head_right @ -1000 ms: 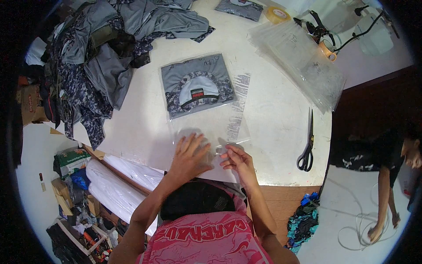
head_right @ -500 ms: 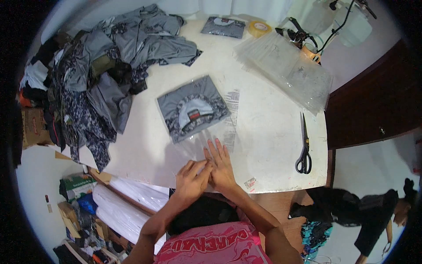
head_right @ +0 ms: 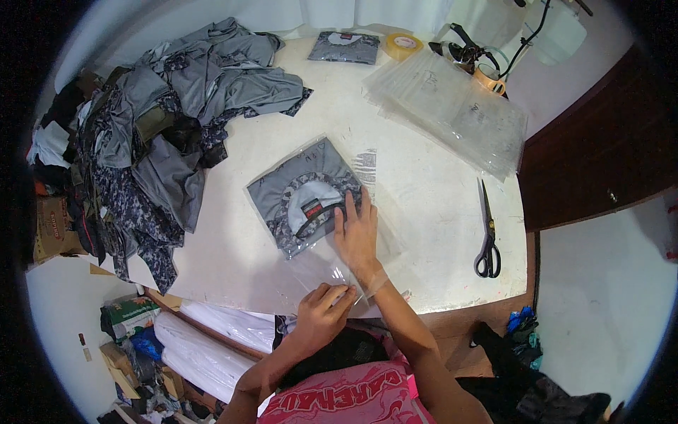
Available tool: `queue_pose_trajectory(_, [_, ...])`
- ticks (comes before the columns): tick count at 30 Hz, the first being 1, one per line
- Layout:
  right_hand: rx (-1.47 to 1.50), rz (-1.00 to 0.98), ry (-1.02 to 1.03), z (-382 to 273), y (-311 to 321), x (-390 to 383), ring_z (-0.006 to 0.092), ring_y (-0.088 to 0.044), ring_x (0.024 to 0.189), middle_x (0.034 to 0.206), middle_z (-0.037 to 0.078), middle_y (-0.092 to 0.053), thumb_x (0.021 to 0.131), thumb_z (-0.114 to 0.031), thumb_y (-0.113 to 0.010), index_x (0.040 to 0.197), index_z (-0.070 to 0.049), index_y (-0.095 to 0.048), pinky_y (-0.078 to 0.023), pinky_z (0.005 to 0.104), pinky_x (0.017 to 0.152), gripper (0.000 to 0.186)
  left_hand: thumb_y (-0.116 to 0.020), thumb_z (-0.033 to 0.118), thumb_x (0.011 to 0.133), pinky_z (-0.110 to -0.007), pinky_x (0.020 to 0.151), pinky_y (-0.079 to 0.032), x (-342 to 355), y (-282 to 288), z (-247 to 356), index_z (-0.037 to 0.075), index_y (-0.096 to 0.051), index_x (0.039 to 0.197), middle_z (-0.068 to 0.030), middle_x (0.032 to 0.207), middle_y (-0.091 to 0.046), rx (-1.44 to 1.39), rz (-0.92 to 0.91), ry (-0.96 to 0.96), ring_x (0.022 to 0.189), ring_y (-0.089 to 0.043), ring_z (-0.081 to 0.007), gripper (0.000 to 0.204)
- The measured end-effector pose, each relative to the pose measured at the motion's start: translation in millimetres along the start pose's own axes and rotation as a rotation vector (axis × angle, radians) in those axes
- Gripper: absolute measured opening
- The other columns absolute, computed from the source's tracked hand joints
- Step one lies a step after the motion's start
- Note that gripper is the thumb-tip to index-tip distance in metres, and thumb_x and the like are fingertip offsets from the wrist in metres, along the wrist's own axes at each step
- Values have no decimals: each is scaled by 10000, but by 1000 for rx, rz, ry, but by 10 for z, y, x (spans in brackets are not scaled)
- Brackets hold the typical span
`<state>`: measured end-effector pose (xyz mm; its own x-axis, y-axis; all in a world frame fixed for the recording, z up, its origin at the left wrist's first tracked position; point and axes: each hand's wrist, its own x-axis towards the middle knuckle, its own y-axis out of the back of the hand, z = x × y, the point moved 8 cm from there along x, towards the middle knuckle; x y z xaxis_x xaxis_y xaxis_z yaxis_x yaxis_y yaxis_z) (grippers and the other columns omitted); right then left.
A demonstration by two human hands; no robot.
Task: Folding a grey and camouflage shirt and placing it inside a plastic shipping bag.
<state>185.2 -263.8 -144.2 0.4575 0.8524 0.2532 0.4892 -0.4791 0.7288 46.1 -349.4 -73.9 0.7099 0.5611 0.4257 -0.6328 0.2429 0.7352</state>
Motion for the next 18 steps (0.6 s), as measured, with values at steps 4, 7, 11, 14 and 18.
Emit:
queue_pose_trajectory(4, [51, 74, 32, 16, 6, 58, 461, -427, 1285, 1457, 306, -376, 974, -228, -534, 1324, 90, -519, -363, 473, 1089, 473, -707, -28, 688, -334, 631, -540, -5, -28, 3, 0, -696, 1008, -66, 930, -630, -17, -22, 12, 780, -623, -229, 322])
queue_pose_trajectory(7, [115, 97, 0, 74, -14, 94, 443, -440, 1290, 1452, 289, -396, 965, -223, -552, 1325, 88, -519, -364, 460, 1096, 478, -704, -26, 691, -333, 637, -541, -13, -42, -11, -2, -696, 1011, -68, 937, -625, -26, -34, 19, 776, -619, -234, 321])
queue_pose_trajectory(11, [222, 84, -68, 160, -36, 81, 437, -437, 1308, 1467, 276, -395, 959, -217, -564, 1325, 78, -526, -358, 451, 1108, 472, -712, -17, 695, -334, 643, -541, -33, -75, -18, -5, -696, 1016, -72, 944, -623, -37, -38, 19, 778, -616, -237, 322])
queue_pose_trajectory(14, [133, 86, 14, 87, -17, 55, 444, -434, 1317, 1475, 278, -389, 956, -211, -569, 1310, 61, -552, -356, 447, 1113, 446, -718, -18, 697, -334, 643, -543, -18, -62, -14, -6, -696, 1014, -73, 943, -625, -52, -40, 29, 778, -617, -237, 318])
queue_pose_trajectory(18, [56, 74, 39, -7, 31, 98, 435, -428, 1335, 1484, 262, -392, 946, -203, -583, 1290, 34, -587, -378, 439, 1103, 417, -722, -27, 693, -335, 637, -543, -36, -67, -19, -7, -694, 1011, -72, 937, -625, -52, -11, 24, 773, -617, -235, 320])
